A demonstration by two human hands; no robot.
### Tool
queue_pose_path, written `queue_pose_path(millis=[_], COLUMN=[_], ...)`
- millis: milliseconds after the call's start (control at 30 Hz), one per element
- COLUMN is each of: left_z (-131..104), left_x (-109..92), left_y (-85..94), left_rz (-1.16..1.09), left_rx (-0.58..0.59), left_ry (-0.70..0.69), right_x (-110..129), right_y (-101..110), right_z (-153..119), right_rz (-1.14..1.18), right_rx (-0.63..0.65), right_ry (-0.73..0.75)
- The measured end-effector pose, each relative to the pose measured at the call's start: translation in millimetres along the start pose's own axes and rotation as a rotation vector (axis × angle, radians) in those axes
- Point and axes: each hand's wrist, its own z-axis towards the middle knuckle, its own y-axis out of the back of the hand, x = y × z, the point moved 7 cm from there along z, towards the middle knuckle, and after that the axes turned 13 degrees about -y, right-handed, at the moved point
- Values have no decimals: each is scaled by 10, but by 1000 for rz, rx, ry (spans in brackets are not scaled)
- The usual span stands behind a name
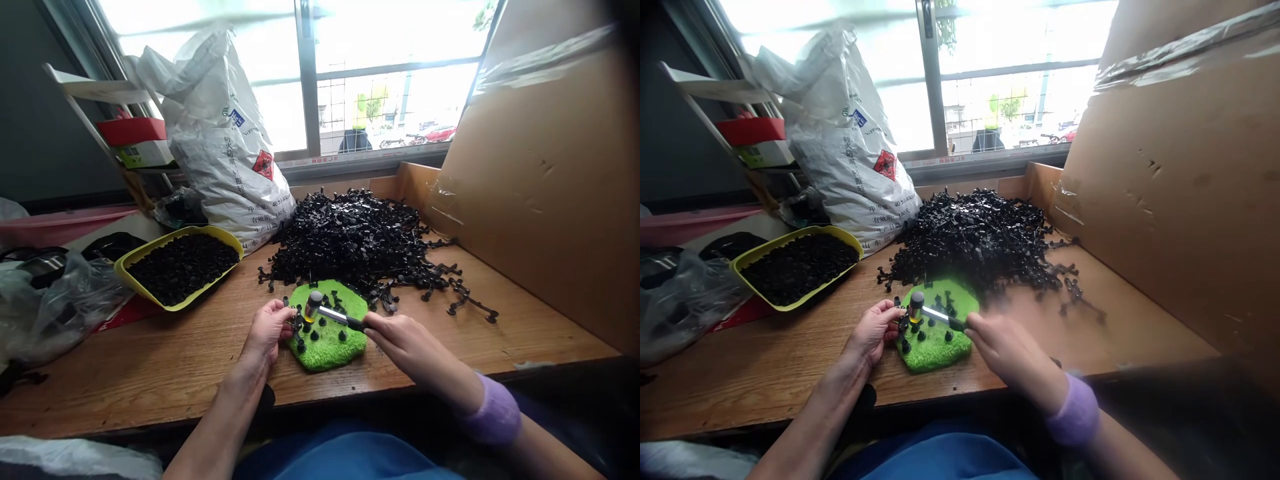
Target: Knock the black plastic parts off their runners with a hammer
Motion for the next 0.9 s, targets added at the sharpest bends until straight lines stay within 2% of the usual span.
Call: queue_pose_path(millis=[200,400,567,733,900], left_z=[-8,-5,-3,7,10], left_x=[-41,-42,-76,-71,-50], left_y=[-14,-25,-27,-31,-20], left_rz=[-20,-28,-6,-19,-12], left_rx=[-11,-11,-17,-5,-21], left_ry=[-16,-34,-87,-92,-97], right_x=[65,87,72,101,79], right_y=[-86,-22,-90,-37,-109], right_z=[20,-6,19,23,40], right_rz=[-119,-141,-200,-175,-200], right_rx=[-76,-125,-75,-114,-83], right_ry=[8,16,3,-7,-16])
